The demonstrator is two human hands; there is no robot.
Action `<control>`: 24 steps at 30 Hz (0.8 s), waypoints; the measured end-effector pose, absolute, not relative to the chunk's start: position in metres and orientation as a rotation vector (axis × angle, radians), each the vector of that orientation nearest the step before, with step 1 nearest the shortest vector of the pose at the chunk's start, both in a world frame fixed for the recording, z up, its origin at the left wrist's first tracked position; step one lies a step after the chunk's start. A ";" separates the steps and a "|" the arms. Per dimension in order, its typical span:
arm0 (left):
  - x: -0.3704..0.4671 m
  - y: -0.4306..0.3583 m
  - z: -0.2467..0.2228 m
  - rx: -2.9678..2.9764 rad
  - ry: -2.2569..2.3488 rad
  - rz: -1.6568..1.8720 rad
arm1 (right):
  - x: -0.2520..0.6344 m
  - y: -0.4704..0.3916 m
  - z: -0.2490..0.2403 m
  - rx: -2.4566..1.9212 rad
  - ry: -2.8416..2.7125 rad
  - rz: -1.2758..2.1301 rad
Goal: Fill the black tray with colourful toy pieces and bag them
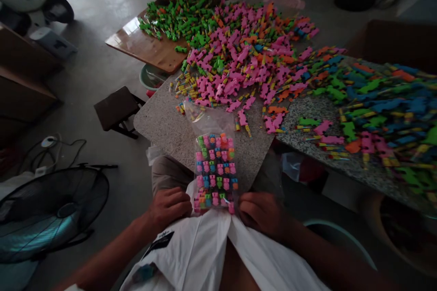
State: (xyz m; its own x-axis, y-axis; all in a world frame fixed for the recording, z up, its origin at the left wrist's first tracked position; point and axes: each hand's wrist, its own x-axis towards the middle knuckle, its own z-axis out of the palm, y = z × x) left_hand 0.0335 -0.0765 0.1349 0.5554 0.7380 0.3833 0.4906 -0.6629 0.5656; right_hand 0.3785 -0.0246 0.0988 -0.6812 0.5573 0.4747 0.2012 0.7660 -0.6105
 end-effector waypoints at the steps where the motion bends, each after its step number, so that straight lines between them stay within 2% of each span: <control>1: 0.034 -0.078 0.136 2.373 1.004 0.880 | 0.378 -0.025 0.099 -0.576 -2.275 0.711; 13: 0.059 -0.049 0.161 2.017 1.398 1.194 | 0.342 0.019 0.133 -0.901 -1.916 0.803; 19: 0.066 -0.015 0.182 1.931 1.483 1.290 | 0.333 0.046 0.148 -1.043 -1.775 0.720; 24: 0.073 0.022 0.203 1.844 1.498 1.439 | 0.332 0.081 0.180 -1.091 -1.758 0.602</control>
State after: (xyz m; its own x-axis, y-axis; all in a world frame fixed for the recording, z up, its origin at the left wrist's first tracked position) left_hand 0.0728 0.0224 0.2030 -0.0821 0.8769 0.4736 0.5085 -0.3718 0.7766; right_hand 0.3322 0.0815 0.1800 -0.1535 0.8740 0.4610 0.4074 0.4810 -0.7763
